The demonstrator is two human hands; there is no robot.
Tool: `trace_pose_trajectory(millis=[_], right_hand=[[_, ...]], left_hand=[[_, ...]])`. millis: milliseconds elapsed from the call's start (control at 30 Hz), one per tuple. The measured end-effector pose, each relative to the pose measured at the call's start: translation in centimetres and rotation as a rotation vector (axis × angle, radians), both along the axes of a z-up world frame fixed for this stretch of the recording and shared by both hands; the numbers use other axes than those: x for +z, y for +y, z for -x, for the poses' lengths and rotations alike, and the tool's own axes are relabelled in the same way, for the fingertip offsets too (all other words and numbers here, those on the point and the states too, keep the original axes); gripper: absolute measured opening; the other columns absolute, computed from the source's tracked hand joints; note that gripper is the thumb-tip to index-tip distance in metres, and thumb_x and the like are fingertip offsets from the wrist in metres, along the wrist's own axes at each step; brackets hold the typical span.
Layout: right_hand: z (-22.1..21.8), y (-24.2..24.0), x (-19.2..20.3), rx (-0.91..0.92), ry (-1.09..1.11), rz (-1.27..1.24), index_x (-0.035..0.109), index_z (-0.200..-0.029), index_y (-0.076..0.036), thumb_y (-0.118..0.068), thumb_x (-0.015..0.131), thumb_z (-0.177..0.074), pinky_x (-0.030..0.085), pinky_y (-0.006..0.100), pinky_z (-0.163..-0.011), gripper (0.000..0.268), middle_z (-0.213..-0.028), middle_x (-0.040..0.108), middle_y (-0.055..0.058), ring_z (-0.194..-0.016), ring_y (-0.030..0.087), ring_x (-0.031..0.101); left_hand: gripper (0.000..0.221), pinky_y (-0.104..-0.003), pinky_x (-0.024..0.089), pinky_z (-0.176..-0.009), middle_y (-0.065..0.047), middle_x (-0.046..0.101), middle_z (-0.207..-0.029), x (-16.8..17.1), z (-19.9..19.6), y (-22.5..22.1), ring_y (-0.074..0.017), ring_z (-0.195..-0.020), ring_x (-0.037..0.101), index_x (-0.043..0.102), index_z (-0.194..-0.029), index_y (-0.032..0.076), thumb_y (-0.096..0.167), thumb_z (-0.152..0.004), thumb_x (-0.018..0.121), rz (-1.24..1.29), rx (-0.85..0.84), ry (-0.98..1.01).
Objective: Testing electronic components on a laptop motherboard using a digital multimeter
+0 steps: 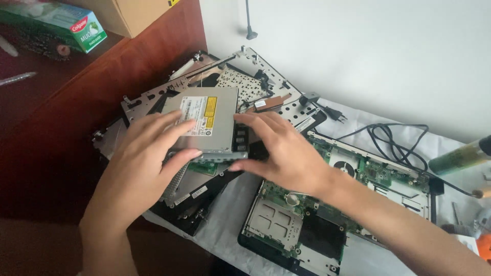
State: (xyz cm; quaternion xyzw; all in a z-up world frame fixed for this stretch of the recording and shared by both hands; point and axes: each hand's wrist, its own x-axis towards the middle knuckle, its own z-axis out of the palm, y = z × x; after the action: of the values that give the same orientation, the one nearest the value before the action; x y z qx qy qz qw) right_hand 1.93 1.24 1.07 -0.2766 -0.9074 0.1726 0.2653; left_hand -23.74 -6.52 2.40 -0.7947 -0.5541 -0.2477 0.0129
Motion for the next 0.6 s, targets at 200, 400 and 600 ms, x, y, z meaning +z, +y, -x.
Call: trace_pose_trajectory(millis=[200, 400, 600], right_hand=[[-0.1, 0.1, 0.7, 0.011, 0.048, 0.044, 0.045, -0.144, 0.001, -0.025, 0.077, -0.091, 0.044, 0.051, -0.113, 0.068, -0.146, 0.054, 0.022, -0.136, 0.039, 0.051], [-0.1, -0.9, -0.1, -0.168, 0.123, -0.111, 0.058, -0.104, -0.003, -0.003, 0.072, -0.093, 0.056, 0.044, -0.095, 0.018, -0.113, 0.065, 0.014, -0.107, 0.032, 0.064], [0.9, -3.0, -0.3, -0.144, 0.071, -0.374, 0.072, -0.094, -0.004, -0.021, 0.077, -0.092, 0.048, 0.058, -0.107, 0.018, -0.137, 0.053, 0.022, -0.128, 0.041, 0.050]], left_hand=[[0.050, -0.050, 0.033, -0.112, -0.014, 0.054, -0.150, -0.6, -0.3, 0.4, -0.0341, -0.144, 0.040, 0.059, -0.140, 0.009, 0.035, -0.097, 0.062, 0.074, 0.011, -0.099], [0.056, -0.050, 0.032, -0.112, -0.008, 0.051, -0.153, -0.4, -0.7, 0.2, -0.0288, -0.145, 0.040, 0.056, -0.144, 0.014, 0.040, -0.095, 0.063, 0.155, 0.013, -0.123], [0.049, -0.048, 0.039, -0.108, -0.009, 0.058, -0.142, -0.8, -0.8, 0.6, -0.0303, -0.135, 0.049, 0.062, -0.137, 0.012, 0.036, -0.094, 0.067, 0.026, -0.013, -0.093]])
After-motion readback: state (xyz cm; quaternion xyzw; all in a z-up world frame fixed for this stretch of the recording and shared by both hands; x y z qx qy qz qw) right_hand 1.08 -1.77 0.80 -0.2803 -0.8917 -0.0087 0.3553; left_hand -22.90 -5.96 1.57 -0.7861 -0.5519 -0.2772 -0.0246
